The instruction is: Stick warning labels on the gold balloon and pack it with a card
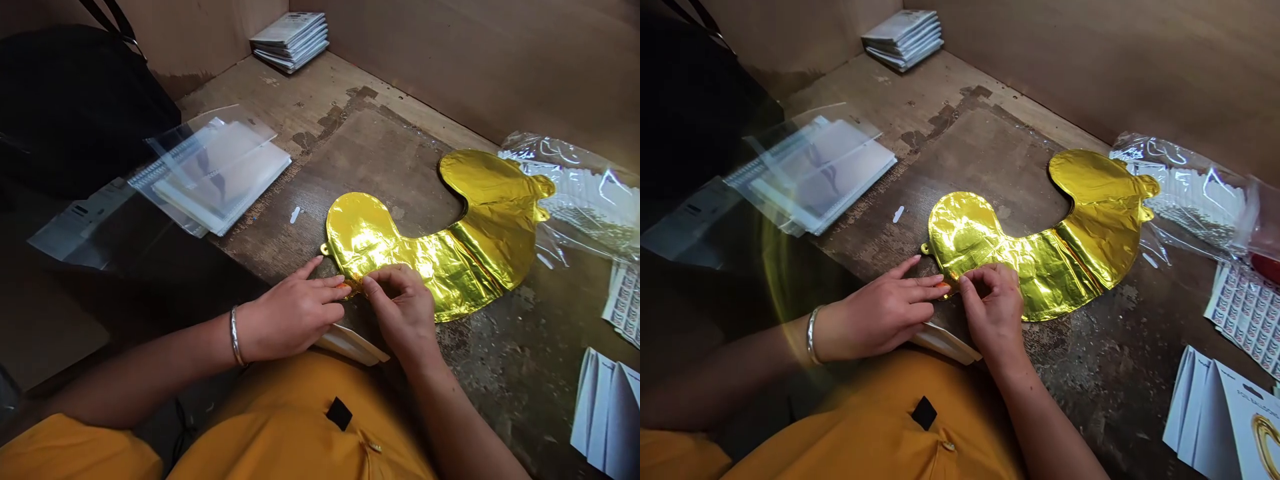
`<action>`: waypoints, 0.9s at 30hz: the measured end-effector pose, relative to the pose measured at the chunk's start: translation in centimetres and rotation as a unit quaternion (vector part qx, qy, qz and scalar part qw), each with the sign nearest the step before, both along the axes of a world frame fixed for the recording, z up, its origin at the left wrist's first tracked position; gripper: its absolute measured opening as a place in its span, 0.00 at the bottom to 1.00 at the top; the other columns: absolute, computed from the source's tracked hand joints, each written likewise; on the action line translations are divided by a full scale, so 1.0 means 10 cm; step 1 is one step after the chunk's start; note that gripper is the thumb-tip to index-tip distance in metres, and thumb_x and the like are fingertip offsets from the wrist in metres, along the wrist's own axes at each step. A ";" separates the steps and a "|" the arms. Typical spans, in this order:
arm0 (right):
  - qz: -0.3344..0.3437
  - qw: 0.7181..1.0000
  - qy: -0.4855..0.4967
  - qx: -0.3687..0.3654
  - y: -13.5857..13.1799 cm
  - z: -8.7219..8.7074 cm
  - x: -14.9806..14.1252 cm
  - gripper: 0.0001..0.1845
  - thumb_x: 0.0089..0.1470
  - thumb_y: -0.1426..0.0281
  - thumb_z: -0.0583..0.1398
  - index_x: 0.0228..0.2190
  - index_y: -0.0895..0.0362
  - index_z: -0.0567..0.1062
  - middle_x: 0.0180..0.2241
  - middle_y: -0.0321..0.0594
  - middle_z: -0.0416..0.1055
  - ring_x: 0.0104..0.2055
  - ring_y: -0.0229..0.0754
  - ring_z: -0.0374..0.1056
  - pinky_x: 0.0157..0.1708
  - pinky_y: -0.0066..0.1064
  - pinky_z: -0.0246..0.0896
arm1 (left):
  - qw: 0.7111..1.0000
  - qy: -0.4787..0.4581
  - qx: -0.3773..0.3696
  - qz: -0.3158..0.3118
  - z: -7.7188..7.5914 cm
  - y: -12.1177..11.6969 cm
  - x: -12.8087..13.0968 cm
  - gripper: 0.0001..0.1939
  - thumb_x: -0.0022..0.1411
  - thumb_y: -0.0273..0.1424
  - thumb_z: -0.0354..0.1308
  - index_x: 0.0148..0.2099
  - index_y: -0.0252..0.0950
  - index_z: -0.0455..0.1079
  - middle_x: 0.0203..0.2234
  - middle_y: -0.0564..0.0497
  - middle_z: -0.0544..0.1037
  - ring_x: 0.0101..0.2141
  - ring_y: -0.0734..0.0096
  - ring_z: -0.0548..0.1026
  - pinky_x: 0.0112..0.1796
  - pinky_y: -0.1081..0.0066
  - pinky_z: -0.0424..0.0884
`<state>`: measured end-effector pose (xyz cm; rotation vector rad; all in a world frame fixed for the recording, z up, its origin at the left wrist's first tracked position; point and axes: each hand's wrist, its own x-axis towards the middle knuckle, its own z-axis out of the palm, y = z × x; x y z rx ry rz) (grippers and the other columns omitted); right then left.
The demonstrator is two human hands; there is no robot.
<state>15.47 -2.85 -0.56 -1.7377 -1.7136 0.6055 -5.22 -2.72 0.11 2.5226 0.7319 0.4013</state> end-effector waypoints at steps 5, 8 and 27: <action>0.010 1.000 0.005 0.002 0.01 0.01 -0.01 0.08 0.52 0.64 0.61 0.27 0.54 0.76 0.31 0.40 0.70 0.36 0.44 0.66 0.37 0.38 0.60 | 1.000 -0.018 -0.006 0.002 0.00 0.01 0.01 0.08 0.65 0.25 0.50 0.37 0.34 0.70 0.54 0.41 0.73 0.58 0.55 0.67 0.60 0.43 0.49; 0.023 1.000 -0.006 0.008 0.02 -0.01 -0.03 0.08 0.52 0.64 0.61 0.26 0.54 0.77 0.31 0.40 0.71 0.37 0.44 0.66 0.39 0.39 0.60 | 1.000 -0.014 -0.002 0.002 0.02 0.02 0.01 0.07 0.64 0.24 0.51 0.37 0.34 0.70 0.53 0.41 0.73 0.58 0.55 0.67 0.60 0.43 0.50; 0.026 0.997 -0.072 0.033 0.04 -0.08 -0.09 0.08 0.52 0.66 0.61 0.25 0.54 0.77 0.28 0.40 0.72 0.37 0.45 0.64 0.39 0.37 0.57 | 1.000 -0.001 0.010 0.006 0.03 0.01 0.02 0.07 0.64 0.26 0.50 0.36 0.35 0.69 0.53 0.44 0.74 0.57 0.59 0.67 0.61 0.44 0.49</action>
